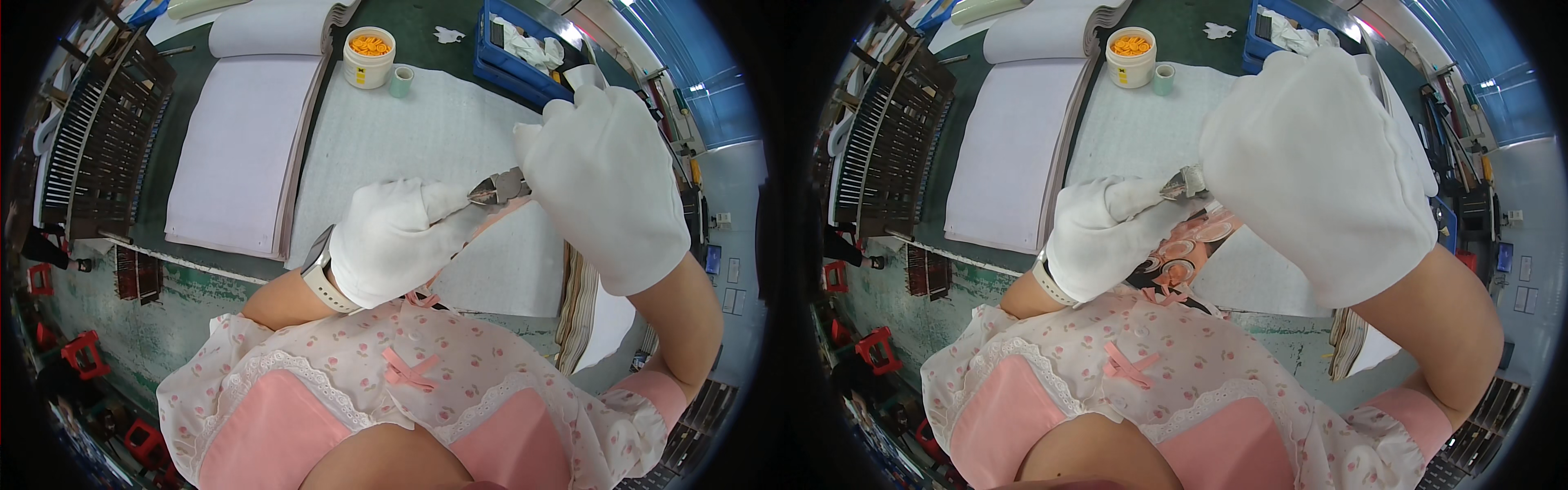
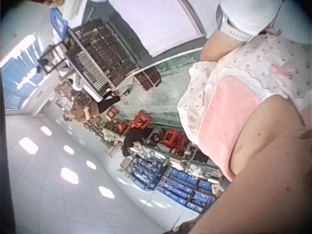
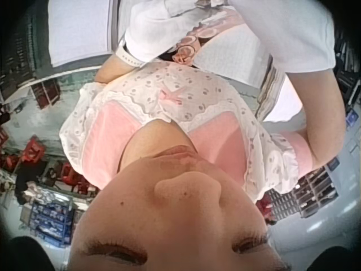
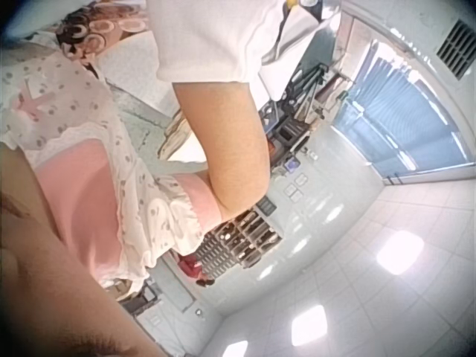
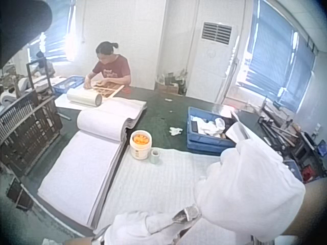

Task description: The person uses pliers to cut circular shapes from a sheet of copper foil. They repeatedly pick up the foil sheet, cut out individual circles, and place the finished pieces into a white paper book. The process involves precise hand movements to separate the circles from the surrounding material.

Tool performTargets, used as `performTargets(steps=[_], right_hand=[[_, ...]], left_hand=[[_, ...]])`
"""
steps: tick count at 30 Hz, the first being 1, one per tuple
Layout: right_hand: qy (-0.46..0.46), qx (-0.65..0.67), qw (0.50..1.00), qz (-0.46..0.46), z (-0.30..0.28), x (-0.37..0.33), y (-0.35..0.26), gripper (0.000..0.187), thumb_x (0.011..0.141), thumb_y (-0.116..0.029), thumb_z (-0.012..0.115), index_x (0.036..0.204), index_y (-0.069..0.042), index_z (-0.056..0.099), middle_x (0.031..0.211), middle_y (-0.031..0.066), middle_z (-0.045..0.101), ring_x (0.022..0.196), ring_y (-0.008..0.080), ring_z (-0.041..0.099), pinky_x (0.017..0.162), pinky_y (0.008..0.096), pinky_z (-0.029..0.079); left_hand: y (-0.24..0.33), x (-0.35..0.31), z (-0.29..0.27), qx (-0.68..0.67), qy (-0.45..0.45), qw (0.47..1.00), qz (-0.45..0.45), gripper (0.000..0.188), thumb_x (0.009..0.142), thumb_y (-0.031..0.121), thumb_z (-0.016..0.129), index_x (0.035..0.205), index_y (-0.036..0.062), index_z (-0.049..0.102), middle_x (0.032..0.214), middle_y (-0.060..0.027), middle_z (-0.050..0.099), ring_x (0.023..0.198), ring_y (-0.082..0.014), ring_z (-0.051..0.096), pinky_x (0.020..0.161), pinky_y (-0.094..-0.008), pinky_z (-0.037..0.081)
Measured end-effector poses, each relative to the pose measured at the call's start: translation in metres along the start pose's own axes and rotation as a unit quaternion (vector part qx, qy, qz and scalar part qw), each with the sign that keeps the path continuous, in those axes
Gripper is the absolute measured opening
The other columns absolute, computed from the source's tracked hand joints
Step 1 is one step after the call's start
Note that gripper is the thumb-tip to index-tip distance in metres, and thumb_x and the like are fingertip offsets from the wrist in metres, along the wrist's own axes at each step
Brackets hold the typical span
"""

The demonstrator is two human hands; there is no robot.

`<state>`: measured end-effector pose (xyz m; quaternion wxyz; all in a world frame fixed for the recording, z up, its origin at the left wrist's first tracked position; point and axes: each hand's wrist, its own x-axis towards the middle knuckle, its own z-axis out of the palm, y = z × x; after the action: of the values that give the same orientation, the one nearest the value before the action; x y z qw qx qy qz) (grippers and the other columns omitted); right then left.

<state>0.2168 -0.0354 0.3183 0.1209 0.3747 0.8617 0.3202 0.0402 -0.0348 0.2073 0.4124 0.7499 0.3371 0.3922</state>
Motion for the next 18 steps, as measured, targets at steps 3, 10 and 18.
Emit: performTargets(steps=[3, 10, 18], right_hand=[[-0.014, 0.002, 1.0, -0.006, -0.0015, 0.0001, 0.001, 0.01, 0.063, -0.005, 0.064, 0.065, -0.009, 0.055, 0.065, 0.0067, 0.05, 0.08, 0.0249, 0.058, 0.063, 0.0327, 0.038], [-0.057, -0.013, 0.998, -0.007, -0.0065, 0.0026, 0.0011, 0.009, 0.063, -0.006, 0.064, 0.065, -0.009, 0.055, 0.065, 0.0063, 0.052, 0.085, 0.0249, 0.059, 0.066, 0.0328, 0.039], [-0.039, 0.0, 0.999, -0.001, -0.0037, 0.001, 0.001, 0.009, 0.064, -0.006, 0.064, 0.064, -0.01, 0.055, 0.065, 0.006, 0.052, 0.086, 0.0246, 0.059, 0.067, 0.0326, 0.039]], left_hand=[[-0.0068, -0.0011, 0.0078, -0.017, 0.058, 0.998, 0.029, 0.013, 0.078, 0.013, 0.067, 0.09, 0.011, 0.07, 0.063, -0.0091, 0.06, 0.053, -0.0246, 0.058, 0.049, -0.0321, 0.046], [-0.0053, -0.0008, 0.007, -0.017, 0.056, 0.997, 0.04, 0.012, 0.079, 0.015, 0.067, 0.091, 0.0125, 0.07, 0.063, -0.0088, 0.059, 0.052, -0.0247, 0.057, 0.049, -0.0323, 0.045], [-0.0008, -0.0006, 0.0044, -0.051, 0.018, 0.998, -0.009, 0.015, 0.081, 0.01, 0.065, 0.095, 0.0096, 0.07, 0.067, -0.008, 0.061, 0.054, -0.0193, 0.058, 0.051, -0.0283, 0.046]])
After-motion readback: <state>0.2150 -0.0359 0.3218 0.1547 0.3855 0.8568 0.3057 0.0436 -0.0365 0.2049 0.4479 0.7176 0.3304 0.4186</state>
